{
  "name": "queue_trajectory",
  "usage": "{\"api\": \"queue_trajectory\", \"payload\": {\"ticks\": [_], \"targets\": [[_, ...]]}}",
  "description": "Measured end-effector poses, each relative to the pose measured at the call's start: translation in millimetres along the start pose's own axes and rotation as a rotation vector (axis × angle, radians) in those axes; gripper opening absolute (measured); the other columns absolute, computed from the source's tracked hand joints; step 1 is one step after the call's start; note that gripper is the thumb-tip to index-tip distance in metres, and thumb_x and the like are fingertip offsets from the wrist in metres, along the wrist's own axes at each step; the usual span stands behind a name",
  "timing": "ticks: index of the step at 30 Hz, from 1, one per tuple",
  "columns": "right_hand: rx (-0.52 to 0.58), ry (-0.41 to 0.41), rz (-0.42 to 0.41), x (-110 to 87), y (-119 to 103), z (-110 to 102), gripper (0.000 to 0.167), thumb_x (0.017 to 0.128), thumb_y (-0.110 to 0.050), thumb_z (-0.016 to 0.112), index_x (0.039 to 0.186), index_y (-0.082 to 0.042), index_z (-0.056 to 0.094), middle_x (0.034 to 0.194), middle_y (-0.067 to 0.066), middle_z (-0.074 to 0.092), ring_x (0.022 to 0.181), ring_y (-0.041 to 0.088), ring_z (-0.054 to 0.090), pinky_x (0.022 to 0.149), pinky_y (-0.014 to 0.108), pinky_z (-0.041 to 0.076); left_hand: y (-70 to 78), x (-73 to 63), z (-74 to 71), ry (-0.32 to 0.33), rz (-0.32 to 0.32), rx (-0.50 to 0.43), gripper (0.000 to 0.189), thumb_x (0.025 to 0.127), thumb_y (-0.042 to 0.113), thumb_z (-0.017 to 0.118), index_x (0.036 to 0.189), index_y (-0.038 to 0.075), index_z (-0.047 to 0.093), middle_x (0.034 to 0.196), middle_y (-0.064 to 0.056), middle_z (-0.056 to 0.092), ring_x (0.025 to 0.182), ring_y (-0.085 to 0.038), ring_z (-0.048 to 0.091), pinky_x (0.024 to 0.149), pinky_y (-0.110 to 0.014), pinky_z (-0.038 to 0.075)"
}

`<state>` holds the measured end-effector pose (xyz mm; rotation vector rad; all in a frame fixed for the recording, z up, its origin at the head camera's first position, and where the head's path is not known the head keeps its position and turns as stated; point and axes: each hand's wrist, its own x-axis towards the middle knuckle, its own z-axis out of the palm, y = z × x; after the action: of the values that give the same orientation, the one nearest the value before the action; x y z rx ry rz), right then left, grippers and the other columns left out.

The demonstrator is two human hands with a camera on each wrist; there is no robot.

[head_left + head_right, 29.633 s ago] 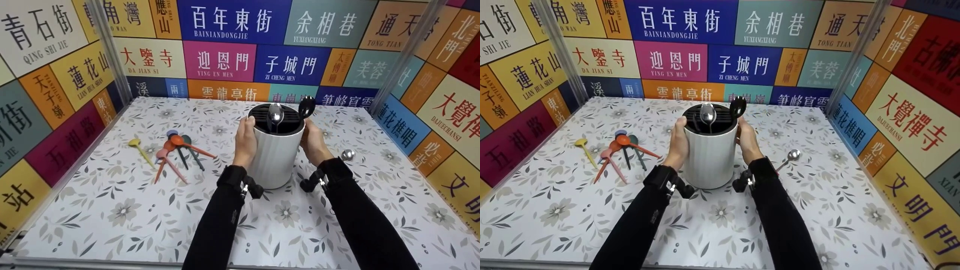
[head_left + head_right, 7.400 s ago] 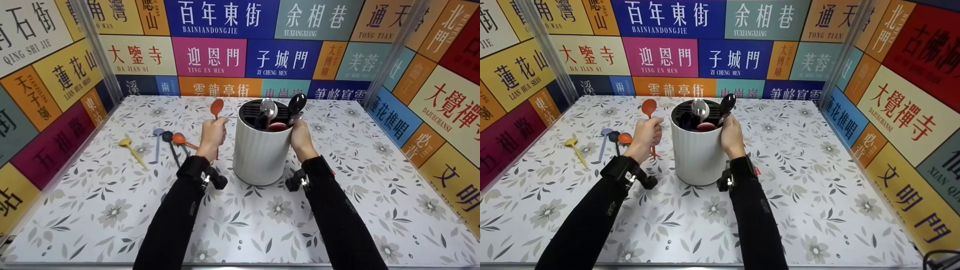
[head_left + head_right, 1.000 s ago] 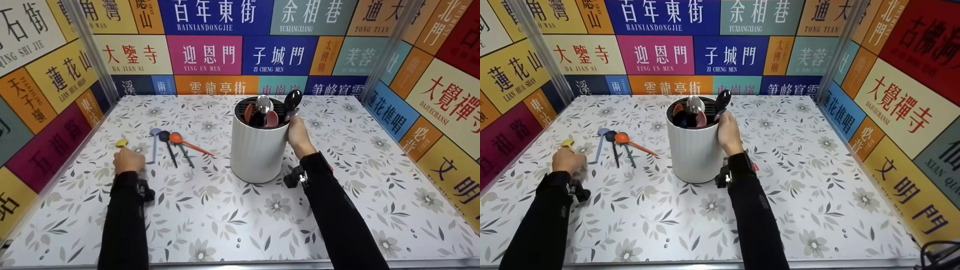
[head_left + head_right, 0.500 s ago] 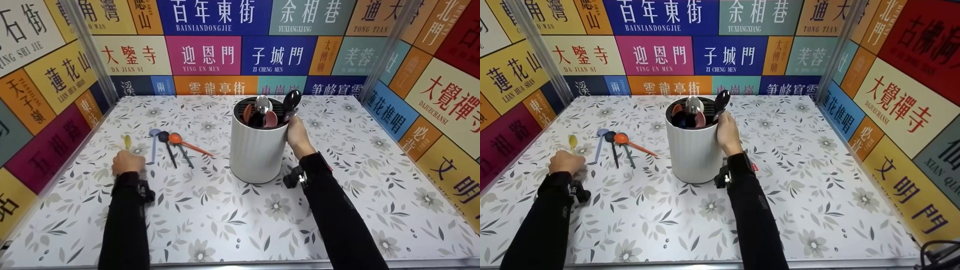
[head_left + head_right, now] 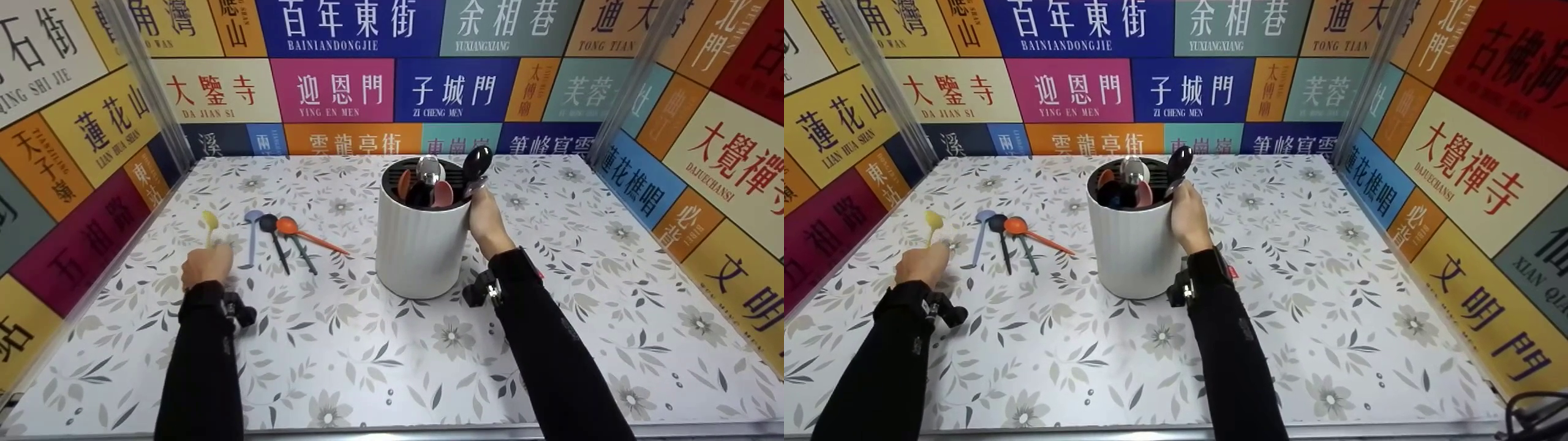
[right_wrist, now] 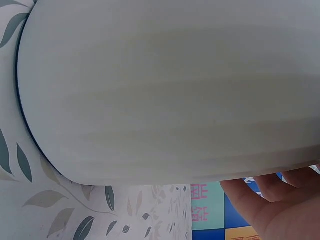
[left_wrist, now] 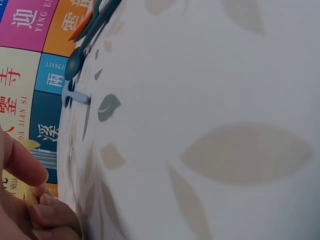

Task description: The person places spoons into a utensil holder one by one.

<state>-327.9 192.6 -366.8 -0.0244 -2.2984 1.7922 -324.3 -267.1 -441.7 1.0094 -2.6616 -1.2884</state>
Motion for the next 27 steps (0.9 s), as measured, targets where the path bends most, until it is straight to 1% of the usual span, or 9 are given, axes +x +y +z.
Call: {"api": "queue_trajectory", "payload": {"ticks": [3,4,8,11,13,16,19,22,27], "targets": [[0.006,-0.010,-0.012,0.5,0.5,-0.2,0.061,0.115,-0.037,0.016,0.146,0.002,0.051,0.142,0.017,0.053,0.125,0.021,0.046,0.109,0.031,0.034,2.0,-1.9,4.0,0.023,0.008,-0.081,0.056,0.098,0.043,0.043,0.124,-0.002,0.064,0.125,-0.023,0.064,0.101,-0.037,0.062,0.088,-0.043,0.048],[0.001,-0.008,-0.011,0.6,0.6,-0.2,0.061,0.115,-0.037,0.017,0.146,0.002,0.051,0.143,0.019,0.053,0.126,0.022,0.046,0.110,0.032,0.034,3.0,-2.1,5.3,0.032,0.015,-0.102,0.052,0.097,0.041,0.044,0.121,0.000,0.064,0.121,-0.021,0.064,0.097,-0.035,0.062,0.084,-0.041,0.047],[-0.019,0.000,-0.009,1.1,0.6,-0.1,0.059,0.115,-0.036,0.017,0.144,0.002,0.052,0.142,0.019,0.053,0.128,0.023,0.045,0.111,0.033,0.033,11.1,-1.2,14.0,0.086,0.047,-0.218,0.043,0.095,0.033,0.051,0.118,0.000,0.066,0.120,-0.020,0.065,0.102,-0.035,0.060,0.090,-0.043,0.048],[-0.023,0.002,-0.007,1.3,0.2,-0.1,0.059,0.114,-0.036,0.017,0.143,0.001,0.053,0.142,0.018,0.053,0.128,0.023,0.045,0.112,0.033,0.032,21.1,-1.4,22.2,0.138,0.083,-0.351,0.027,0.094,0.025,0.056,0.102,0.002,0.069,0.118,-0.018,0.067,0.106,-0.033,0.058,0.097,-0.043,0.046],[-0.019,0.002,-0.010,1.5,0.2,0.0,0.060,0.114,-0.038,0.018,0.143,0.001,0.053,0.142,0.018,0.054,0.127,0.023,0.046,0.112,0.034,0.033,29.2,-2.4,27.0,0.168,0.121,-0.448,0.019,0.092,0.021,0.061,0.081,0.006,0.064,0.102,-0.014,0.066,0.096,-0.030,0.056,0.089,-0.038,0.045],[-0.015,-0.002,-0.017,2.1,0.6,-0.2,0.061,0.114,-0.038,0.017,0.144,0.001,0.053,0.142,0.018,0.054,0.128,0.023,0.046,0.113,0.033,0.033,42.4,-6.8,32.5,0.200,0.210,-0.586,0.033,0.088,0.015,0.065,0.059,0.013,0.050,0.073,-0.005,0.056,0.079,-0.025,0.049,0.074,-0.032,0.040],[-0.010,-0.003,-0.019,2.2,1.2,-0.7,0.061,0.114,-0.037,0.017,0.144,0.002,0.052,0.144,0.018,0.053,0.130,0.023,0.045,0.114,0.033,0.031,55.0,-13.6,37.6,0.176,0.295,-0.726,0.040,0.086,0.008,0.064,0.052,0.017,0.044,0.059,0.003,0.042,0.068,-0.021,0.042,0.067,-0.030,0.035],[0.000,-0.003,-0.013,1.8,1.0,-0.7,0.060,0.115,-0.037,0.017,0.145,0.001,0.052,0.146,0.018,0.052,0.131,0.022,0.044,0.115,0.032,0.031,66.5,-23.4,41.7,0.131,0.354,-0.822,0.039,0.087,0.005,0.063,0.054,0.016,0.045,0.058,0.006,0.039,0.064,-0.016,0.040,0.066,-0.029,0.035],[0.007,-0.017,-0.007,1.5,0.6,-1.0,0.061,0.115,-0.039,0.016,0.147,-0.001,0.050,0.148,0.017,0.051,0.133,0.022,0.043,0.115,0.032,0.030,85.1,-38.2,45.9,0.076,0.416,-0.860,0.040,0.088,0.004,0.061,0.055,0.017,0.041,0.056,0.007,0.035,0.056,-0.012,0.036,0.061,-0.028,0.034]]}}
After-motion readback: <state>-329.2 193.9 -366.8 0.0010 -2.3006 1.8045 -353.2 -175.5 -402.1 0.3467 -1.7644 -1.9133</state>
